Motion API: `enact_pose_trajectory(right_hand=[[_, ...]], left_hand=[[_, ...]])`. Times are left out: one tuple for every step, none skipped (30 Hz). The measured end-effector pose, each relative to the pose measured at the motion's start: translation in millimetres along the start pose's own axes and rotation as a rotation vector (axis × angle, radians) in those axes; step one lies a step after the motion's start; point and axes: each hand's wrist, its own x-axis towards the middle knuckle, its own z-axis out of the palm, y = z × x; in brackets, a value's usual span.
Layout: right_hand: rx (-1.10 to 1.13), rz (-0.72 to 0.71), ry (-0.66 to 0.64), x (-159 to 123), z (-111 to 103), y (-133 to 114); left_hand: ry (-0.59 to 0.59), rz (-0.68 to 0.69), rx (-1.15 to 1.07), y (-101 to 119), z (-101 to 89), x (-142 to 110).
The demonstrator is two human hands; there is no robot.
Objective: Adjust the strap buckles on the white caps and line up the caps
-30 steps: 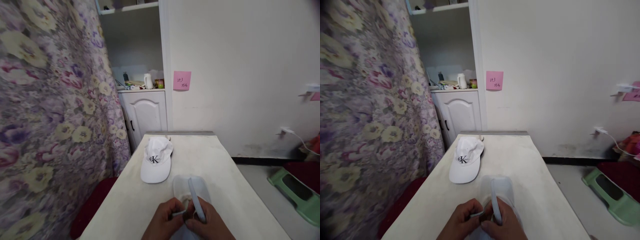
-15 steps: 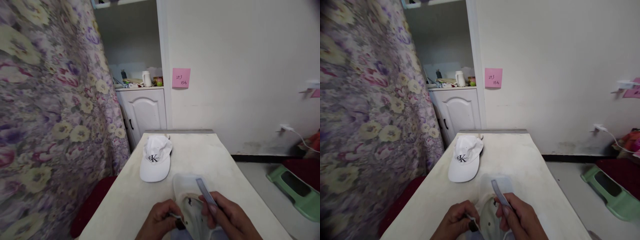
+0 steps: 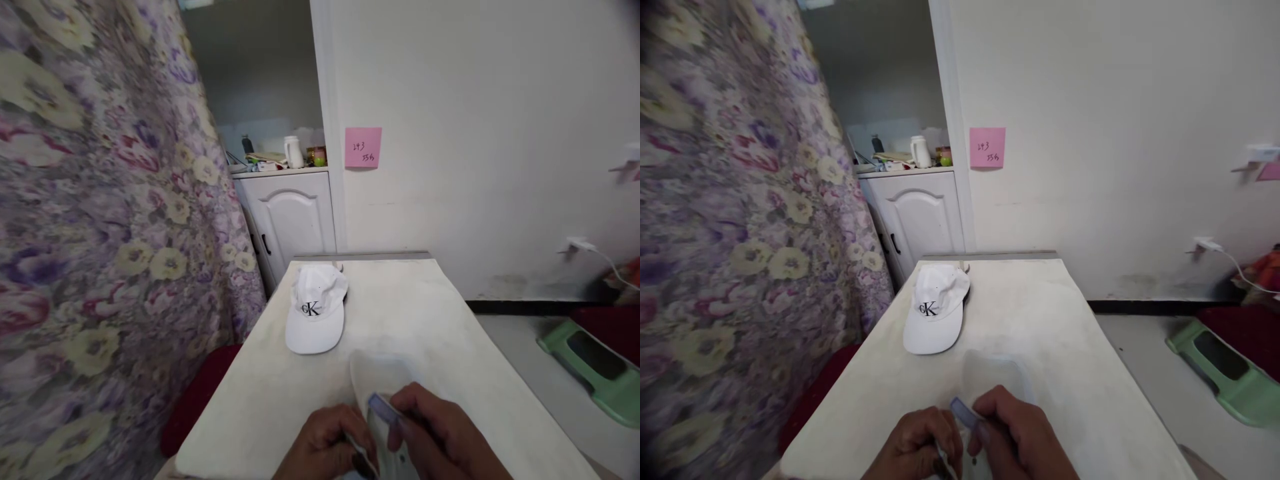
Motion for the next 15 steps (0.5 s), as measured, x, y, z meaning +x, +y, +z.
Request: enact_pose_trajectory(right_hand=[[-0.011,-0.022,-0.007,1,1,-1],[-0.015,-0.037,-0.017,2,3,-1],[-0.014,-0.037,-0.027,4,4,-1],[-0.011,-0.024,-0.037,5,5,0],[-0.013,-0.004,-0.041,7,6,1],[-0.019,0.010,-0.041,9,7,3],[-0.029,0.018,-0.041,11,7,5],[-0.037,0.016,-0.045,12,8,7],[-0.046,0.008,-0.049,14,8,9],[-0.055,-0.002,-0.054,15,8,11],[-0.069,-0.008,-0.057,16,7,12],[-0.080,-0.005,-0.061,17,7,13],[-0.090,0.003,-0.062,17,7,14],[-0.097,0.008,-0.061,17,6,14],[-0.104,0.008,-0.059,17,5,13]], left_hand=[[0.000,0.006,0.007,0,0.3,0],[0.002,0.011,0.011,0,0.3,0],[0.007,0.013,0.016,0,-0.1,-1],[0.012,0.009,0.027,0,-0.7,-1],[0.018,0.003,0.042,0,-1.5,-1],[0.019,-0.005,0.055,-1,-2.5,-2],[0.021,-0.018,0.059,-2,-3.6,-2],[0.022,-0.031,0.057,-3,-4.8,-2],[0.028,-0.044,0.054,-4,-5.9,-2],[0.035,-0.054,0.055,-5,-7.0,-2],[0.044,-0.059,0.058,-7,-8.0,-2],[0.055,-0.064,0.061,-8,-8.9,-2],[0.067,-0.069,0.059,-9,-9.6,-1],[0.077,-0.076,0.050,-10,-10.2,-1],[0.086,-0.086,0.032,-11,-10.6,-1]])
